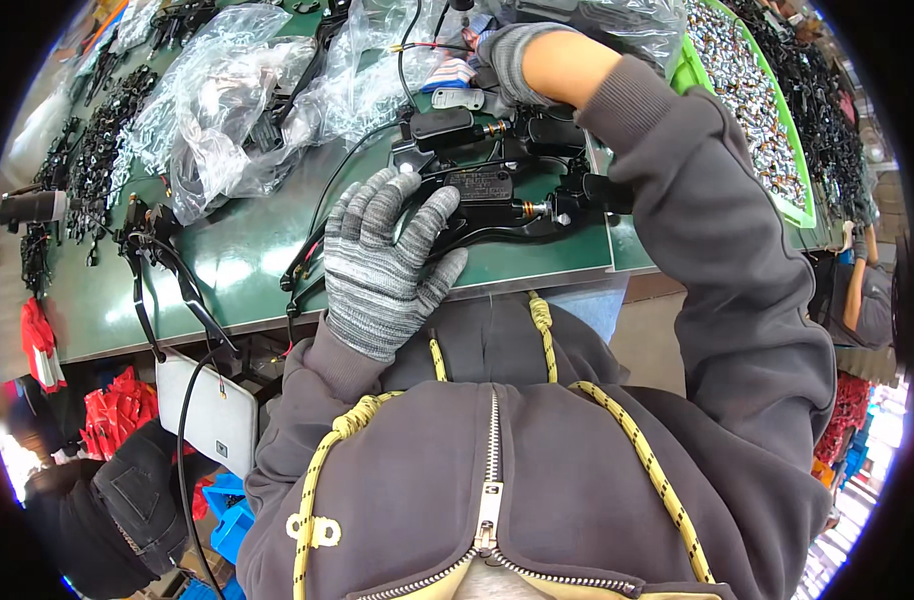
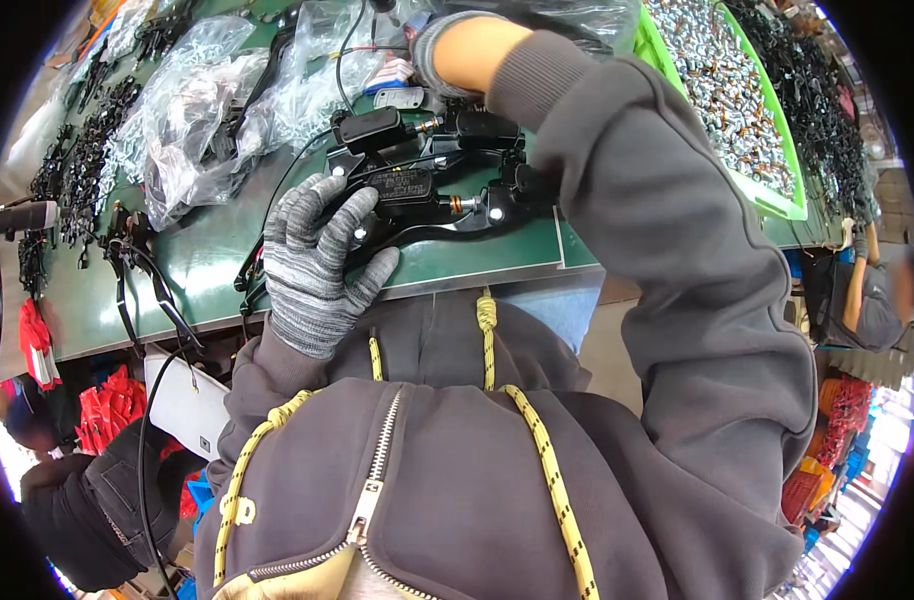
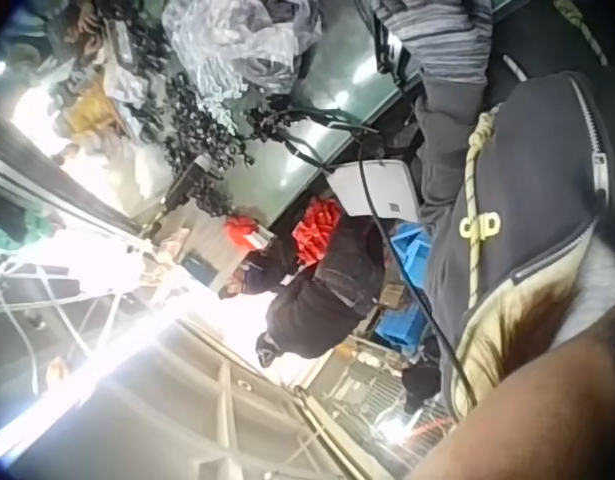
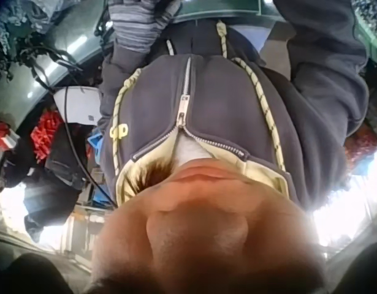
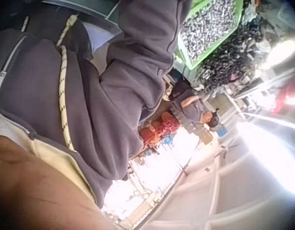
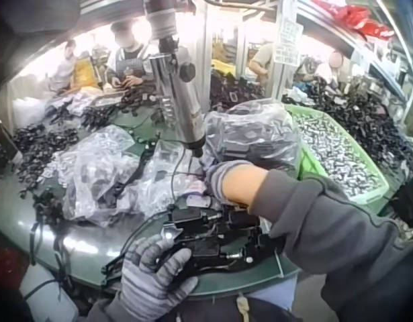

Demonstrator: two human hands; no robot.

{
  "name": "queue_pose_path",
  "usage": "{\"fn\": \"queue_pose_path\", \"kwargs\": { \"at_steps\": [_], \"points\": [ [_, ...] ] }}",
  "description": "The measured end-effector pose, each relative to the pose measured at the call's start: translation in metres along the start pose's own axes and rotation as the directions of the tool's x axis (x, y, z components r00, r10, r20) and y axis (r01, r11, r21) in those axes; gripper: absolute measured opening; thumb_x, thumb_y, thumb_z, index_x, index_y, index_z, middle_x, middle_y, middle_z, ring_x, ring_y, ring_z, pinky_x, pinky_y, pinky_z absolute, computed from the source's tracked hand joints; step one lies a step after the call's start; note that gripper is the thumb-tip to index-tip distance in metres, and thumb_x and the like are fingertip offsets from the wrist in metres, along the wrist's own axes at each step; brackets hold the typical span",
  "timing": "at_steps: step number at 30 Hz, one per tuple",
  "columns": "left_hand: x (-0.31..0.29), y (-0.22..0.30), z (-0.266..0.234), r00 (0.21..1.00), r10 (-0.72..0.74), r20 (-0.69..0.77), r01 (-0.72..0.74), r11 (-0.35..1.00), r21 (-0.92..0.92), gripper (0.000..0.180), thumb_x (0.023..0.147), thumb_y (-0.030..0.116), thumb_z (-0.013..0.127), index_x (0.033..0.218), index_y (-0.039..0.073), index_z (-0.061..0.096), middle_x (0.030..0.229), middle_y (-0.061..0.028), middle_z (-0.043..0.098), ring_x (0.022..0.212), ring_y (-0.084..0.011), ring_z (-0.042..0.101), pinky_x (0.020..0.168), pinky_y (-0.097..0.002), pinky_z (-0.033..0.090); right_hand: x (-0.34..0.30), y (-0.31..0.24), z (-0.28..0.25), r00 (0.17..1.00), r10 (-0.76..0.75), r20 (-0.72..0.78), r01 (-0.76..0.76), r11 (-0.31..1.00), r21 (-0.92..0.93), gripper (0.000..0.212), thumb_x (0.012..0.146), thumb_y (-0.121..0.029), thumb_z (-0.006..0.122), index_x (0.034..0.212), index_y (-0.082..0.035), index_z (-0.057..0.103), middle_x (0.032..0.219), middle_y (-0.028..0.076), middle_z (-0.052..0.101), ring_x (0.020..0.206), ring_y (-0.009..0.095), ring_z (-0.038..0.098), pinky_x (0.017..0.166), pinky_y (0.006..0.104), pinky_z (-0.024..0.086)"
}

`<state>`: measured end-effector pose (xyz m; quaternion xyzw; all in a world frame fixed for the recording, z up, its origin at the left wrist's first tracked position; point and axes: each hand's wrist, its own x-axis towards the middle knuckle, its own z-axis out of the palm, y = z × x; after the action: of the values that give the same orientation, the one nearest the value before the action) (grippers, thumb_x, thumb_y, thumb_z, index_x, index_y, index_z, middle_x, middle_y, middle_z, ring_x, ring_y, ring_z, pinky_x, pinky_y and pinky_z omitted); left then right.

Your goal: Assembling small black electronic or mechanical components using an electric screwdriver on a production line.

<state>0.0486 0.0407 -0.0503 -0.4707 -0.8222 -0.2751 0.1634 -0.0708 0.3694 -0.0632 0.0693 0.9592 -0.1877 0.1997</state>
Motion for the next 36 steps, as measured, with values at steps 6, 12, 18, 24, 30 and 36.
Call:
{"fn": "queue_pose_path", "kwargs": {
  "at_steps": [6, 12, 18, 24, 30, 36],
  "points": [
    [0.002, 0.001, -0.003, 0.999, 0.028, -0.020, -0.027, 1.000, 0.014, 0.061, 0.074, 0.028, 0.083, 0.131, 0.019, 0.063, 0.128, -0.0119, 0.056, 0.120, -0.0368, 0.053, 0.101, -0.0499, 0.045, -0.040, -0.005, -0.018, 0.853, -0.513, -0.098, 0.470, 0.835, -0.286, 0.019, 0.079, -0.010, 0.076, 0.096, -0.003, 0.073, 0.091, 0.014, 0.073, 0.083, 0.028, 0.070, 0.078, 0.0381, 0.055],
    [-0.001, -0.001, 0.000, 1.000, -0.010, -0.009, 0.010, 1.000, -0.028, 0.058, 0.076, 0.034, 0.079, 0.131, 0.021, 0.064, 0.131, -0.0116, 0.054, 0.125, -0.0349, 0.051, 0.107, -0.0516, 0.039, -0.149, -0.043, -0.033, 0.774, -0.212, -0.596, 0.385, 0.906, 0.178, 0.022, 0.083, -0.005, 0.069, 0.105, -0.004, 0.071, 0.091, 0.016, 0.072, 0.086, 0.029, 0.069, 0.082, 0.0371, 0.054],
    [0.015, 0.007, -0.024, 0.998, -0.036, -0.052, 0.022, 0.969, -0.245, 0.061, 0.072, 0.024, 0.085, 0.129, 0.014, 0.065, 0.128, -0.0125, 0.056, 0.117, -0.0312, 0.058, 0.096, -0.0458, 0.050, -0.217, -0.009, 0.018, 0.774, 0.174, -0.609, 0.482, 0.462, 0.745, 0.018, 0.093, -0.013, 0.071, 0.110, -0.006, 0.071, 0.085, 0.002, 0.069, 0.063, 0.003, 0.057, 0.054, 0.0166, 0.044],
    [0.086, 0.054, -0.047, 0.976, -0.092, 0.196, 0.201, 0.723, -0.660, 0.041, 0.090, 0.010, 0.071, 0.130, 0.005, 0.062, 0.108, -0.0050, 0.066, 0.103, -0.0147, 0.061, 0.091, -0.0289, 0.048, -0.244, -0.017, 0.036, 0.738, 0.149, -0.659, 0.584, 0.349, 0.733, 0.019, 0.090, -0.006, 0.071, 0.108, -0.004, 0.071, 0.086, 0.002, 0.068, 0.063, 0.006, 0.057, 0.056, 0.0188, 0.046],
    [0.108, 0.070, -0.029, 0.744, -0.178, 0.645, 0.667, 0.136, -0.732, 0.034, 0.098, 0.015, 0.063, 0.129, 0.001, 0.060, 0.098, -0.0094, 0.071, 0.079, -0.0099, 0.065, 0.066, -0.0224, 0.053, -0.245, -0.013, 0.039, 0.475, -0.248, -0.845, 0.844, 0.401, 0.357, 0.024, 0.079, 0.005, 0.074, 0.102, 0.000, 0.070, 0.116, 0.010, 0.066, 0.099, 0.016, 0.064, 0.084, 0.0293, 0.055],
    [0.100, 0.073, -0.015, 0.819, -0.251, 0.516, 0.559, 0.149, -0.815, 0.029, 0.098, 0.005, 0.062, 0.127, 0.002, 0.059, 0.096, -0.0075, 0.070, 0.083, -0.0104, 0.068, 0.070, -0.0211, 0.054, -0.256, -0.017, 0.051, 0.662, -0.106, -0.742, 0.730, 0.315, 0.606, 0.068, 0.072, -0.009, 0.087, 0.132, 0.000, 0.058, 0.128, 0.015, 0.063, 0.121, 0.025, 0.059, 0.105, 0.0387, 0.046]
  ]
}}
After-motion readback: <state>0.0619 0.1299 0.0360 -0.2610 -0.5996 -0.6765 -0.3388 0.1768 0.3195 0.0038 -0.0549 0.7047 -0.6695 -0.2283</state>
